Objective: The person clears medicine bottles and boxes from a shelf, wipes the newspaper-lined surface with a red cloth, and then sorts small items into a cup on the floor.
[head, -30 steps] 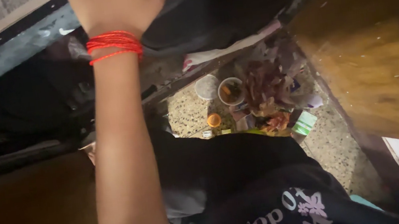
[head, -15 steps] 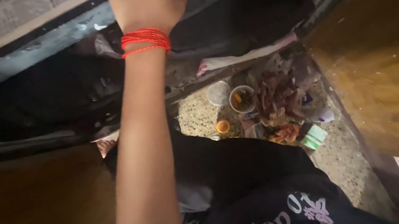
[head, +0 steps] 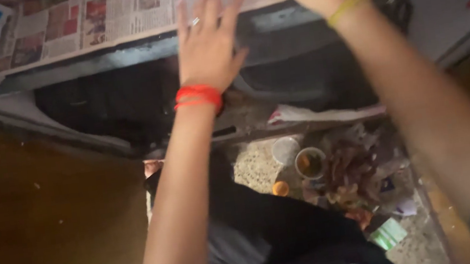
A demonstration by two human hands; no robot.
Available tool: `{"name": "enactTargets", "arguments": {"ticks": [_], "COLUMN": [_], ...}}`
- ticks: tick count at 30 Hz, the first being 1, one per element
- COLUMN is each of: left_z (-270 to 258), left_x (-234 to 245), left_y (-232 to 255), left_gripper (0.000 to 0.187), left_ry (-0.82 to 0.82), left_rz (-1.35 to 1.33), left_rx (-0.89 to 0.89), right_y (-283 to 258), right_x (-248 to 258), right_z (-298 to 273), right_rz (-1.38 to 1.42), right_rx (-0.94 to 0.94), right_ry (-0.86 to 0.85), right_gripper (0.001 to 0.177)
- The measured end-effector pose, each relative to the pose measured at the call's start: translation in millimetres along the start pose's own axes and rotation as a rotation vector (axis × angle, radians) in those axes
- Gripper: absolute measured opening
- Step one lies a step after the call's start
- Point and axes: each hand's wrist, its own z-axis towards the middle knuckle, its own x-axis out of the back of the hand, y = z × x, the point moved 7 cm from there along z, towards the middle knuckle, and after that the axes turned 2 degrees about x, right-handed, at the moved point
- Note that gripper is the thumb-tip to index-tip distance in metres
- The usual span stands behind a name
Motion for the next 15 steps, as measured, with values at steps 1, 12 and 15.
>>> {"name": "enactTargets", "arguments": {"ticks": [1, 12, 15], "left_z": [-6, -33, -32], "left_x": [1, 3, 9], "left_y": [-4, -1, 8], "left_gripper": [0.095, 0.107, 0.108], "left_ry": [-0.023, -0.26, -0.31], "left_rz": [0.028, 0.071, 0.089], "left_rx": [0.038, 0.338, 0.398], "right_y": [-1, -24, -27], "right_x": [3, 41, 47], "right_z": [2, 15, 15], "right_rz": [0.019, 0.016, 0.07], "right_rx": [0.01, -0.041, -0.039], "right_ry": [0.016, 0.207, 0.219], "right_gripper": [0.028, 0.025, 0.017]}}
